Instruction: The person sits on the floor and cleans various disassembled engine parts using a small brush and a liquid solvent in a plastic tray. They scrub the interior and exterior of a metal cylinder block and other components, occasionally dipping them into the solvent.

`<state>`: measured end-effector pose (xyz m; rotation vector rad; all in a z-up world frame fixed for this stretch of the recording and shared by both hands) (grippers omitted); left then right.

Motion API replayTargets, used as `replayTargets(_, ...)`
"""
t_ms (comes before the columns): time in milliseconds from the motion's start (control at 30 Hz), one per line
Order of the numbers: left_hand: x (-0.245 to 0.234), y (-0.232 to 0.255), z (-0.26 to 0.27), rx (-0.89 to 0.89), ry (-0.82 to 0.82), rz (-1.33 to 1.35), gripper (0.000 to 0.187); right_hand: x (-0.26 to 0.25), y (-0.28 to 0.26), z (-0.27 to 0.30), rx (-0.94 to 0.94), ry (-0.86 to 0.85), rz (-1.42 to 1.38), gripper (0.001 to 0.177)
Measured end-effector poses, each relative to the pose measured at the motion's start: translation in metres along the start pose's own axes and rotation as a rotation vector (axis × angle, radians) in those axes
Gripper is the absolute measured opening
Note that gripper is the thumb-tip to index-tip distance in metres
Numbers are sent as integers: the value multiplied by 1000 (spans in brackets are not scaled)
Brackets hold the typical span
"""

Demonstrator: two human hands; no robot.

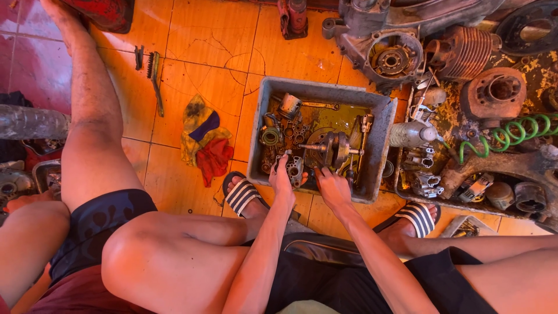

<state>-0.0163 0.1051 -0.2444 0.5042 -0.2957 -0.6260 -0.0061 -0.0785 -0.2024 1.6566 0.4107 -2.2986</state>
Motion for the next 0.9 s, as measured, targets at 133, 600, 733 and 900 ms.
replayTargets(133, 40, 50, 92, 11, 97, -204, 105, 13, -4, -5, 12, 0, -25, 40)
replayTargets(600, 34, 37, 79, -25, 72, -348, 100, 61, -1, -11, -159, 89, 321, 19)
replayTargets(733, 31, 32, 72, -17, 75, -348, 99, 45, -2, -11, -204, 149, 380, 16)
replayTargets(900, 37, 46, 91, 0, 36, -341, 95, 27, -1, -6, -146, -44, 211, 34)
Point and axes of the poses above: each hand's wrist, its own z-axis away from the middle knuckle, its own x-axis out of the palm, y = z × x, the point moved 1 cm from there along -z, towards the middle knuckle, and after that the axes turned 6 degrees about x, right-handed, at the moved point
